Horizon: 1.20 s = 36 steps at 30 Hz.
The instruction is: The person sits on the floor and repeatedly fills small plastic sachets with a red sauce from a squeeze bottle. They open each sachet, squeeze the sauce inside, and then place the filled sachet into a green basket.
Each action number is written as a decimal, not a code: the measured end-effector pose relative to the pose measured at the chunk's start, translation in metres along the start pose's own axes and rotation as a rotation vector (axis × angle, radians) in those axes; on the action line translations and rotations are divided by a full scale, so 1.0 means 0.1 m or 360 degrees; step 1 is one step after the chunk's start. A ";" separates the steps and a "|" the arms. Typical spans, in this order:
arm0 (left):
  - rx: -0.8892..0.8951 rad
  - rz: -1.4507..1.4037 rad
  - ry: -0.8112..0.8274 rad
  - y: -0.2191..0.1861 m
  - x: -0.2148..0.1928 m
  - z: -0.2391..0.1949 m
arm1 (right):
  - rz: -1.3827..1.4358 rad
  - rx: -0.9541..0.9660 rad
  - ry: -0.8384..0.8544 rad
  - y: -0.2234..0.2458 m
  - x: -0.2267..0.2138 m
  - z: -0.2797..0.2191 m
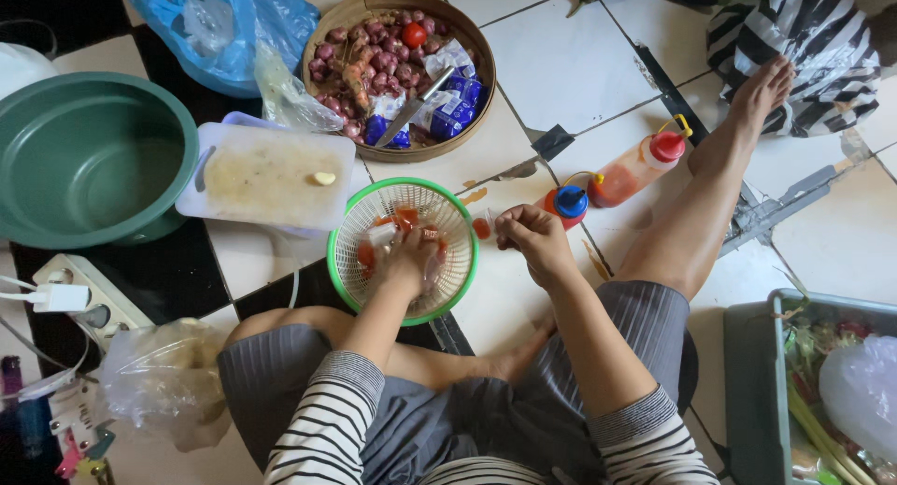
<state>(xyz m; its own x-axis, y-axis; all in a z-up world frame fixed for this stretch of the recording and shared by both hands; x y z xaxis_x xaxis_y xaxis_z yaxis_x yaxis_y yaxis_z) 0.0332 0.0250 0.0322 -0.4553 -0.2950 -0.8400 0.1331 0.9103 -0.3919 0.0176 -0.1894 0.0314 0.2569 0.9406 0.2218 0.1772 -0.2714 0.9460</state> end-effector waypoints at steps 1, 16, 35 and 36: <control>-0.0190 -0.0173 -0.0038 -0.10 -0.12 -0.12 | 0.0025 0.0000 -0.0004 -0.04 -0.01 0.00; 0.0667 -0.0769 -0.1685 -0.09 -0.86 -0.16 | 0.0117 0.0069 -0.0032 -0.09 0.05 -0.07; 0.0964 -0.0357 -0.0881 -0.47 -0.15 0.14 | -0.0062 -0.0023 0.0057 -0.02 0.16 -0.03; 0.0965 -0.0353 -0.0940 -0.47 -0.15 0.13 | -0.0058 -0.0034 0.0059 -0.02 0.17 -0.03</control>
<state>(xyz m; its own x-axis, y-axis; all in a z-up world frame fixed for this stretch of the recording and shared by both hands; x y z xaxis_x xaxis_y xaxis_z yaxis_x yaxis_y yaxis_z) 0.0448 -0.0172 0.0587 -0.0183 -0.7020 -0.7119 0.6173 0.5522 -0.5604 0.0187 -0.1721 0.0339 0.2154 0.9568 0.1951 0.1653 -0.2326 0.9584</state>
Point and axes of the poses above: each hand's wrist, its own z-axis towards the middle knuckle, its own x-axis out of the palm, y = z × x, the point moved 4 cm from there along z, towards the middle knuckle, and after that the axes turned 1 degree about x, right-handed, at the moved point
